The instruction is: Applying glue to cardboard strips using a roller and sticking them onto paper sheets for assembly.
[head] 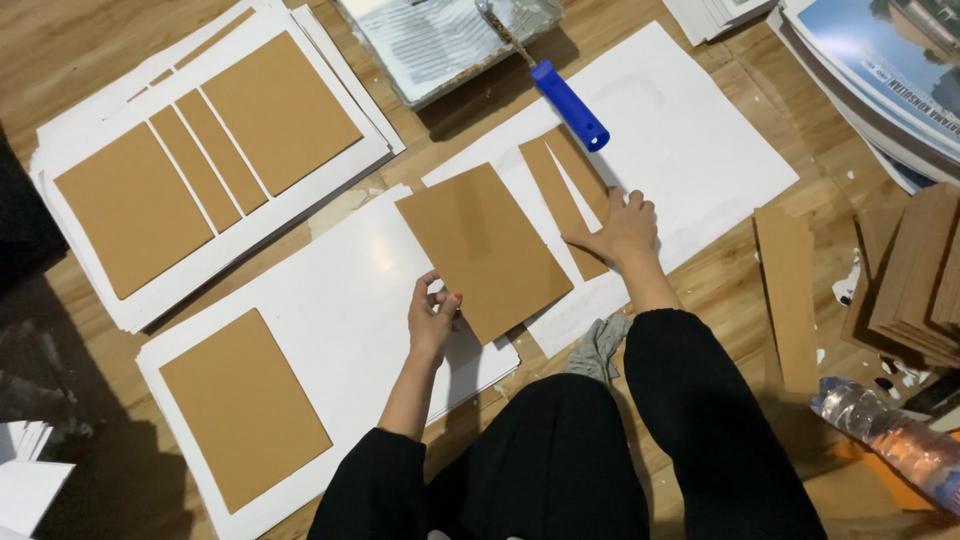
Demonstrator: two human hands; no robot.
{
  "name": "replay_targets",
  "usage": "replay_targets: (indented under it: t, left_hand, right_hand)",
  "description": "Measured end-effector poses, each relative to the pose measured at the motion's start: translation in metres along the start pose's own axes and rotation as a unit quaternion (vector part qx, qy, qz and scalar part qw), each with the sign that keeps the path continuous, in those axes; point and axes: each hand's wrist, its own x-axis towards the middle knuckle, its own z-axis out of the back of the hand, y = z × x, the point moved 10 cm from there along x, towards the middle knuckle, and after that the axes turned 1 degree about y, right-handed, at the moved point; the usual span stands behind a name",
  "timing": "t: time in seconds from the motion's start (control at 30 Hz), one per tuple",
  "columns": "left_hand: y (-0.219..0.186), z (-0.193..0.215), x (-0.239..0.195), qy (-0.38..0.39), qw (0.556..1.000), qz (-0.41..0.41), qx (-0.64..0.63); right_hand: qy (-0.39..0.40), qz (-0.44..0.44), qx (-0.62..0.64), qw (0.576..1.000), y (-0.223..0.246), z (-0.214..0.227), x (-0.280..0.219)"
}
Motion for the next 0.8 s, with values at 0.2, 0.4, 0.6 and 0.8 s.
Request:
replay_targets:
  t: [0.2, 0.4, 0.6, 0.8]
  left_hand:
    - [0.009, -0.017, 0.013, 0.008, 1.000, 0.006, -0.001]
    - [-0.001, -0.045, 0.020, 0.005, 0.997, 0.009, 0.076]
    - [-0.009, -0.054, 0.014, -0.009, 0.997, 0.029, 0.069]
    - [-0.021, -0.056, 0.007, -0.035, 0.994, 0.044, 0.096]
  right_hand:
    - [0.002, -0.015, -0.035, 0.999, -0.002, 0.001, -0.002]
    - [0.005, -0.007, -0.037, 0.999, -0.017, 0.003, 0.009]
    - [-0.036, 0.024, 0.004, 0.999, -0.051, -0.010, 0.036]
    - [-0.031, 0.061, 0.120, 0.990, -0.058, 0.004, 0.036]
